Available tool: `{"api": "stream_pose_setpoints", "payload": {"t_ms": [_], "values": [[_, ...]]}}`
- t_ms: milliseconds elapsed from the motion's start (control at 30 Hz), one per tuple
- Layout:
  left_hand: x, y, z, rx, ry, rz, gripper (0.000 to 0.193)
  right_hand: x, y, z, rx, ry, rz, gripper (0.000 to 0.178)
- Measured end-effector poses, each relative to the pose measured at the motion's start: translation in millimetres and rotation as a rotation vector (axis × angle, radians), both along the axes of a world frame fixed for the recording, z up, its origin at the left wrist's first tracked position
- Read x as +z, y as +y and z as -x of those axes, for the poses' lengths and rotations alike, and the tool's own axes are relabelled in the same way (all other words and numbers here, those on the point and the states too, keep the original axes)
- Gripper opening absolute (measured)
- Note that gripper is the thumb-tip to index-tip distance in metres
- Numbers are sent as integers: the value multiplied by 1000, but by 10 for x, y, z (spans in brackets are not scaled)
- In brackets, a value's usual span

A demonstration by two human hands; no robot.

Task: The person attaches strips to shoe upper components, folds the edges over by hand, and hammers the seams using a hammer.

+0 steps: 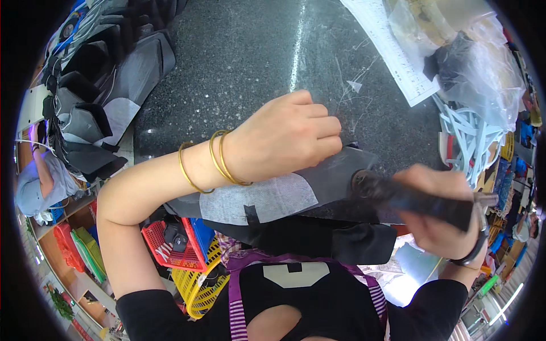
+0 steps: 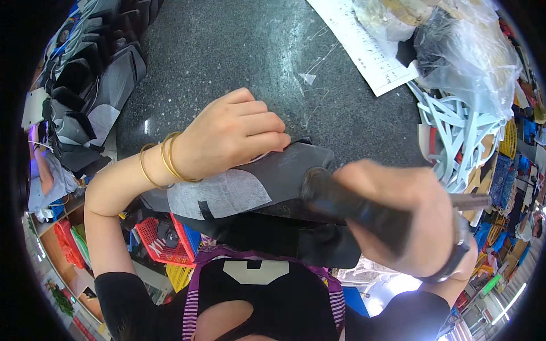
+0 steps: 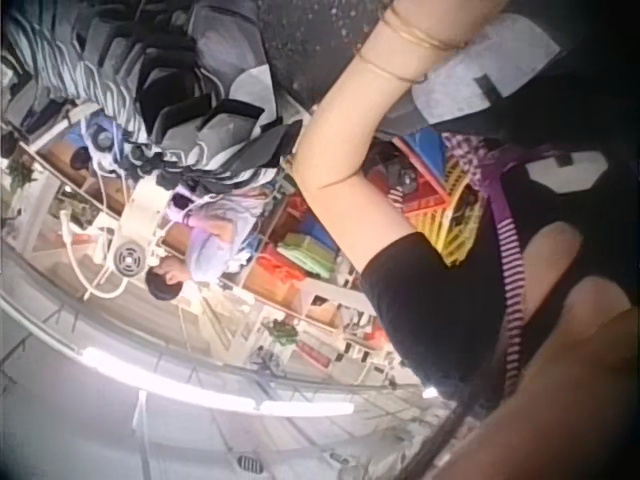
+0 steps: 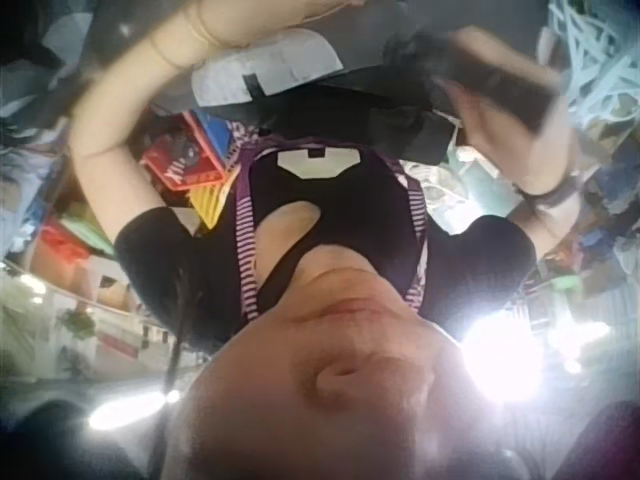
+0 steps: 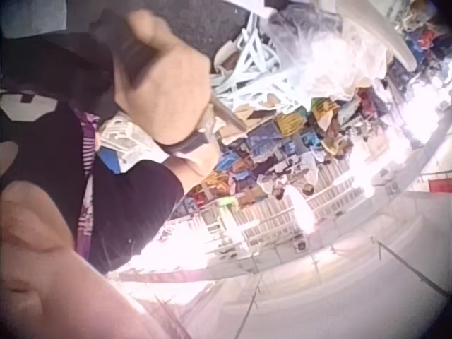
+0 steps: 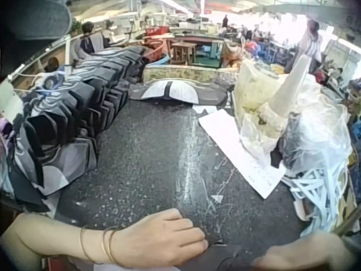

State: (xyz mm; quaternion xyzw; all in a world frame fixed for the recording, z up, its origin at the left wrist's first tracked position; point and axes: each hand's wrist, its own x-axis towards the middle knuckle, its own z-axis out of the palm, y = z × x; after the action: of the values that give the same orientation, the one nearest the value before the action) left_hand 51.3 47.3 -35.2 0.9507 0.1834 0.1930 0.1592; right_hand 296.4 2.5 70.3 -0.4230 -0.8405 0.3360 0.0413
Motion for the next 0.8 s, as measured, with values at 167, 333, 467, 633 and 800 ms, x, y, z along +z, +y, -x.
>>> {"api": "stream_pose_setpoints", "payload": {"t_ms": [167, 333, 467, 633, 800], "values": [[6, 46, -53, -52, -28, -91, 18, -11, 185, 170, -130, -65, 10, 16], [157, -152, 44, 146, 62, 0, 21, 2, 190, 206, -62, -275, -69, 20], [71, -318, 84, 157, -103, 109, 22, -51, 218, 158, -58, -281, -48, 22], [243, -333, -10, 88, 54, 65, 23, 37, 191, 223, -47, -302, -46, 25], [165, -441, 226, 232, -6, 327, 33, -25, 304, 238, 111, -344, -110, 25]]}}
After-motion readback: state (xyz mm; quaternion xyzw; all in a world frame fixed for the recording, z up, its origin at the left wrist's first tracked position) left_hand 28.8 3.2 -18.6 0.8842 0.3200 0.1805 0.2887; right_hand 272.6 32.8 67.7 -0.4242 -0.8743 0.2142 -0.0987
